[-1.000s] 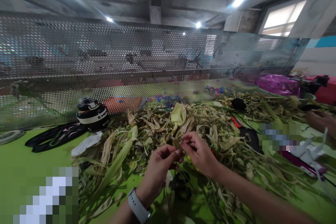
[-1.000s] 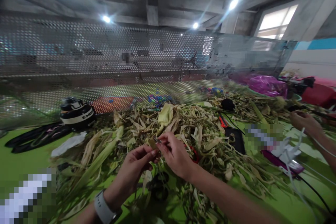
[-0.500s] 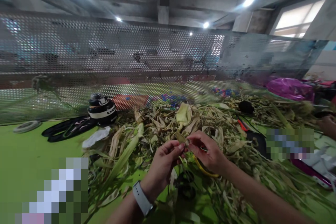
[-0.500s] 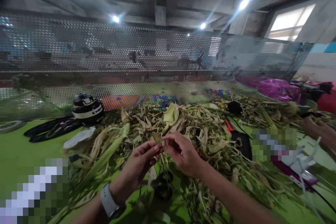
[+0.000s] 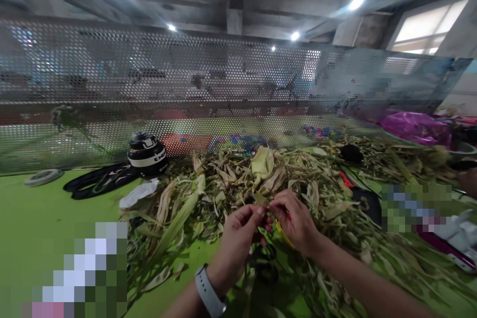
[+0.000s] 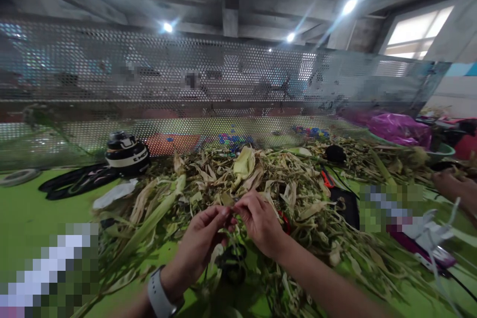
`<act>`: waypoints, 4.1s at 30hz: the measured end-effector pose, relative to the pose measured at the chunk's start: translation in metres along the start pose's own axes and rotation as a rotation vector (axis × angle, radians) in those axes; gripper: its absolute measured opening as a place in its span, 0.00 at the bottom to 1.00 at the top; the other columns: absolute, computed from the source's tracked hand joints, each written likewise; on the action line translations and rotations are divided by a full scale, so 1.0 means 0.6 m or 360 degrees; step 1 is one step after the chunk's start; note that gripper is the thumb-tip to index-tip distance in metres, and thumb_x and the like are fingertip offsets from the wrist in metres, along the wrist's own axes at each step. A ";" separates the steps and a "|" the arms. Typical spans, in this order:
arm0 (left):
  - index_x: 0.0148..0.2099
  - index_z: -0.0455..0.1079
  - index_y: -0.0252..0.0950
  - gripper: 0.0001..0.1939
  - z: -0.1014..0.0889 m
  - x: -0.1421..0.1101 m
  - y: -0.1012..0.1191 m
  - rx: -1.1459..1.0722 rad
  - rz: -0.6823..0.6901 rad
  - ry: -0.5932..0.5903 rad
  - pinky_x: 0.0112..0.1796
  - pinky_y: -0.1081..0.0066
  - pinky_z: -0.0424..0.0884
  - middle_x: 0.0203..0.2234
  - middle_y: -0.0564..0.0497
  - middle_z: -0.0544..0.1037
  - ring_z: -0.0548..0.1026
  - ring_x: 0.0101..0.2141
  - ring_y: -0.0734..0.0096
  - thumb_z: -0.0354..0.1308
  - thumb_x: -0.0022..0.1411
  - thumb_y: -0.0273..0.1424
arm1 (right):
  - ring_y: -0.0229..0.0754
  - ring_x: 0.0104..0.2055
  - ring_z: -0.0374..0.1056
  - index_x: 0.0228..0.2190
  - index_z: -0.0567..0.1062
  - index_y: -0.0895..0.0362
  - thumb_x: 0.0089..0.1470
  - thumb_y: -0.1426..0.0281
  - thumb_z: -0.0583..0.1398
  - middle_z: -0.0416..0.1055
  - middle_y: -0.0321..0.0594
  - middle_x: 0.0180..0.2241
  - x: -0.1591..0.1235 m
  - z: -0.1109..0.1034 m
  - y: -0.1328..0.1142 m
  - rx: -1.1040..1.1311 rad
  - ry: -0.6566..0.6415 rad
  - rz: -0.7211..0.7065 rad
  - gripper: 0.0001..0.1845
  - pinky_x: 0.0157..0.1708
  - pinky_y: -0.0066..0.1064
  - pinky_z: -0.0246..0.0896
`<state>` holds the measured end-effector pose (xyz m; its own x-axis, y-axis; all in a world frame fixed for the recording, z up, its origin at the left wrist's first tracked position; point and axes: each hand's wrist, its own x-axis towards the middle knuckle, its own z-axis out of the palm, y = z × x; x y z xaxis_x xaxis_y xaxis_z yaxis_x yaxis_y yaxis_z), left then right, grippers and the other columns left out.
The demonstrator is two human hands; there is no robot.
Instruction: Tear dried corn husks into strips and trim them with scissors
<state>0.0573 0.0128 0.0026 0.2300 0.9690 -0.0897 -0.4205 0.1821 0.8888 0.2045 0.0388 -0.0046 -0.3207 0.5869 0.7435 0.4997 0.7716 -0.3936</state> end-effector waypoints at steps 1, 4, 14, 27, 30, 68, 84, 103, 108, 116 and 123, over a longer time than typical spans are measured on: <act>0.29 0.68 0.33 0.13 0.000 0.000 -0.003 0.0118 0.0084 0.0008 0.19 0.80 0.63 0.20 0.54 0.70 0.66 0.21 0.78 0.58 0.52 0.39 | 0.38 0.31 0.62 0.32 0.65 0.55 0.56 0.72 0.53 0.63 0.38 0.29 -0.001 0.001 -0.003 -0.0009 -0.0008 0.0039 0.02 0.31 0.28 0.59; 0.29 0.66 0.34 0.13 -0.003 0.000 -0.010 0.0513 0.0368 0.0034 0.20 0.78 0.64 0.20 0.54 0.68 0.65 0.21 0.76 0.54 0.56 0.40 | 0.38 0.31 0.62 0.32 0.64 0.55 0.56 0.72 0.53 0.63 0.38 0.29 -0.001 0.002 -0.011 0.0018 -0.0037 0.0159 0.01 0.31 0.28 0.58; 0.31 0.65 0.35 0.11 -0.018 0.005 -0.012 0.0990 0.0626 0.0071 0.21 0.79 0.62 0.20 0.55 0.67 0.63 0.20 0.78 0.49 0.60 0.37 | 0.36 0.34 0.63 0.37 0.66 0.56 0.56 0.65 0.54 0.65 0.37 0.32 0.006 -0.001 -0.024 0.0654 -0.0196 0.0708 0.08 0.34 0.26 0.61; 0.34 0.69 0.33 0.10 -0.008 -0.001 0.014 0.0453 0.0292 -0.0028 0.22 0.78 0.69 0.24 0.53 0.69 0.68 0.25 0.75 0.59 0.52 0.35 | 0.30 0.21 0.55 0.28 0.63 0.57 0.49 0.59 0.59 0.59 0.30 0.21 0.018 -0.004 -0.018 0.1144 -0.0234 0.1078 0.15 0.19 0.22 0.53; 0.28 0.68 0.33 0.11 -0.007 0.001 0.014 0.0380 0.0248 0.0010 0.20 0.76 0.69 0.20 0.55 0.68 0.66 0.22 0.76 0.64 0.46 0.35 | 0.30 0.20 0.54 0.27 0.63 0.57 0.48 0.58 0.60 0.58 0.29 0.20 0.019 -0.003 -0.019 0.1194 -0.0208 0.1106 0.16 0.18 0.21 0.52; 0.34 0.71 0.34 0.11 -0.003 -0.007 0.018 0.0472 0.0284 -0.0118 0.20 0.78 0.65 0.23 0.52 0.68 0.65 0.23 0.75 0.56 0.54 0.38 | 0.37 0.29 0.62 0.28 0.69 0.56 0.54 0.68 0.56 0.65 0.37 0.26 0.004 -0.006 -0.021 0.0313 -0.0027 0.0399 0.05 0.29 0.28 0.59; 0.38 0.71 0.36 0.09 -0.013 0.002 0.013 0.0892 0.0474 -0.0042 0.26 0.77 0.60 0.26 0.51 0.71 0.64 0.25 0.73 0.53 0.56 0.33 | 0.33 0.26 0.58 0.30 0.66 0.57 0.48 0.63 0.61 0.61 0.33 0.26 0.010 -0.003 -0.013 0.0964 -0.0253 0.0887 0.12 0.25 0.24 0.56; 0.33 0.64 0.34 0.10 -0.020 0.013 0.010 0.0719 0.0276 -0.0154 0.24 0.77 0.58 0.24 0.55 0.68 0.62 0.23 0.78 0.56 0.54 0.36 | 0.32 0.25 0.57 0.26 0.64 0.57 0.45 0.61 0.63 0.61 0.30 0.22 0.025 -0.017 -0.004 0.1027 -0.0557 0.1052 0.16 0.25 0.24 0.53; 0.33 0.62 0.35 0.11 -0.023 0.017 0.011 0.0591 0.0215 -0.0169 0.23 0.78 0.57 0.23 0.56 0.66 0.61 0.22 0.79 0.56 0.54 0.37 | 0.31 0.23 0.58 0.24 0.63 0.58 0.44 0.62 0.63 0.64 0.31 0.21 0.031 -0.029 0.006 0.1314 -0.0420 0.1256 0.15 0.24 0.24 0.52; 0.36 0.63 0.35 0.10 -0.026 0.019 0.009 0.0626 0.0272 -0.0152 0.26 0.77 0.60 0.25 0.55 0.68 0.65 0.25 0.77 0.56 0.55 0.36 | 0.33 0.25 0.61 0.28 0.67 0.59 0.45 0.60 0.62 0.65 0.33 0.23 0.032 -0.023 -0.002 0.1045 -0.0528 0.1108 0.15 0.25 0.26 0.57; 0.35 0.64 0.34 0.11 -0.020 0.015 0.013 0.0543 0.0147 -0.0172 0.22 0.78 0.57 0.22 0.55 0.68 0.62 0.22 0.79 0.57 0.53 0.37 | 0.31 0.23 0.56 0.26 0.64 0.58 0.42 0.62 0.64 0.61 0.30 0.21 0.028 -0.020 0.000 0.1159 -0.0523 0.1136 0.16 0.23 0.23 0.52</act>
<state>0.0453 0.0249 0.0033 0.3039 0.9522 0.0300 -0.1311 0.0107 0.9913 0.2088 0.0456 0.0146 -0.3993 0.9138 0.0745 0.0915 0.1206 -0.9885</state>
